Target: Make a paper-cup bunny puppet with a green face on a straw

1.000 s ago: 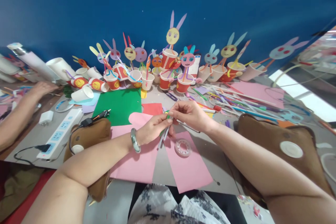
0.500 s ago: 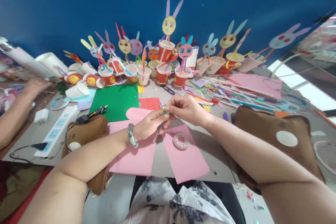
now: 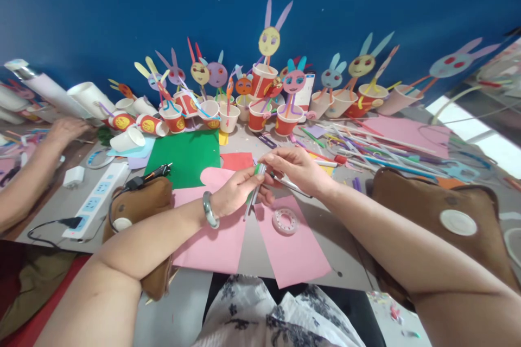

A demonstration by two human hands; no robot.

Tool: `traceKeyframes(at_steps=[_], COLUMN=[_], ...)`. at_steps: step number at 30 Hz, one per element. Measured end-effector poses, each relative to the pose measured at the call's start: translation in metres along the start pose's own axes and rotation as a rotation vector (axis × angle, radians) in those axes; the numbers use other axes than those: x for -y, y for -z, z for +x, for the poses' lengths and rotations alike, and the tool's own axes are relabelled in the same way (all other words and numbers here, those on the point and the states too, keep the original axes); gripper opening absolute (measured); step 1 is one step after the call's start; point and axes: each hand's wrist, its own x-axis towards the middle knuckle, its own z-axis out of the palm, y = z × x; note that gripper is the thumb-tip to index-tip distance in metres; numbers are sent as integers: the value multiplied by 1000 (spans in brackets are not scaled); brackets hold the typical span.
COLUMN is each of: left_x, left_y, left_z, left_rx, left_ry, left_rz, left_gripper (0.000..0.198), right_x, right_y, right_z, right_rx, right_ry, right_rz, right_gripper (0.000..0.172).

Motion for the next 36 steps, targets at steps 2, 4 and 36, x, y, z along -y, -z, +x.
traceKeyframes(at_steps=[2, 4, 36], left_x=[-1, -2, -6], left_y=[0, -2, -2], left_z=[0, -1, -3], left_rx=[-10, -22, -68], left_ry=[-24, -65, -95], left_rz=[15, 38, 74], left_gripper=[42, 39, 43], right_x=[1, 2, -6], right_y=[-2, -4, 1], right_z=[-2, -3, -1], right_rx=[53, 97, -4], right_ry=[-6, -17, 299], right_rz=[62, 128, -316], right_gripper=[37, 35, 40])
